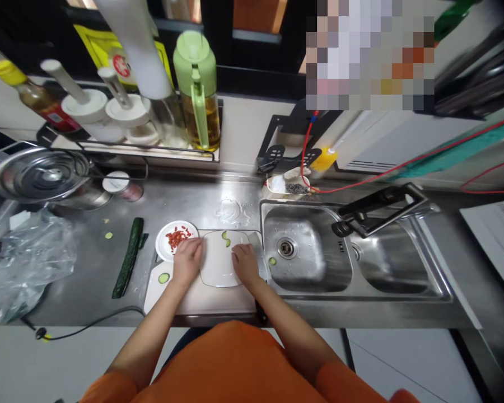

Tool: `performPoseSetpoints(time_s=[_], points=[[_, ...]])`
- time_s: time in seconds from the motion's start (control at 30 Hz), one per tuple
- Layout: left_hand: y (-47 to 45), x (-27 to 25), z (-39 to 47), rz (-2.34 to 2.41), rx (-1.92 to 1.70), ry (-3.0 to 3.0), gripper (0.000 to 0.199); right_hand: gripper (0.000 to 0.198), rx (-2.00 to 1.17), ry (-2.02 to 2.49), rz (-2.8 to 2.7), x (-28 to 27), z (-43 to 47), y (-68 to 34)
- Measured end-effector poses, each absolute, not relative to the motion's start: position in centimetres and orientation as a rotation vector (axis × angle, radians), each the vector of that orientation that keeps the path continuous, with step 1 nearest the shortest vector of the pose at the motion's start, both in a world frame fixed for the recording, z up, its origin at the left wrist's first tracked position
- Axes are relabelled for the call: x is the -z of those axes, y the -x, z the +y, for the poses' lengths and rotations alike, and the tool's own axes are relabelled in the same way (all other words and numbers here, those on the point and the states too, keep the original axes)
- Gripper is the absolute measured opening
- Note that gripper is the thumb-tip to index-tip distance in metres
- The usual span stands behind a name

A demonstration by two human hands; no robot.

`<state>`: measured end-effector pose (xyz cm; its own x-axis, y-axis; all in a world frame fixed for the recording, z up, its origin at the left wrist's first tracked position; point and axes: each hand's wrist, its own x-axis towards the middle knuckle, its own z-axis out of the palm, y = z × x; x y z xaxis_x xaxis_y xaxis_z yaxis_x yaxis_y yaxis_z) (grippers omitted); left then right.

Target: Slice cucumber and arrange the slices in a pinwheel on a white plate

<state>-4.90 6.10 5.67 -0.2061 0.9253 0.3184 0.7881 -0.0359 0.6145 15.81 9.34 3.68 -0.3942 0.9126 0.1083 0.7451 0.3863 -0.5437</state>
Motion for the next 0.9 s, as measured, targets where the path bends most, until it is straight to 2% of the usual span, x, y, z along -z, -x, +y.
performPoseSetpoints(time_s=[0.1,0.23,0.47,0.77,0.9], points=[[6.5,-6.0,2.1,2.261,-0.990,-1.577,0.024,0.021,-0.621,1.408,-2.245,-4.0,8.1,-16.8],[7.5,-5.1,-1.7,2.310,-0.779,-1.385,0.027,0.020,-0.653,1.388,-2.271,-4.2,6.7,-17.1],[6.0,-3.9,-1.2,2.291,-0.693,-1.250,0.030,0.018,-0.699,1.301,-2.322,-4.5,5.2,-15.8],[5.6,-4.0,-0.6,2.237,-0.804,-0.872,0.030,0.017,-0.783,1.306,-2.344,-4.7,4.6,-15.3],[5.6,-4.5,-0.4,2.082,-0.906,-0.619,0.034,0.018,-0.922,1.327,-2.306,-4.8,5.1,-14.4]])
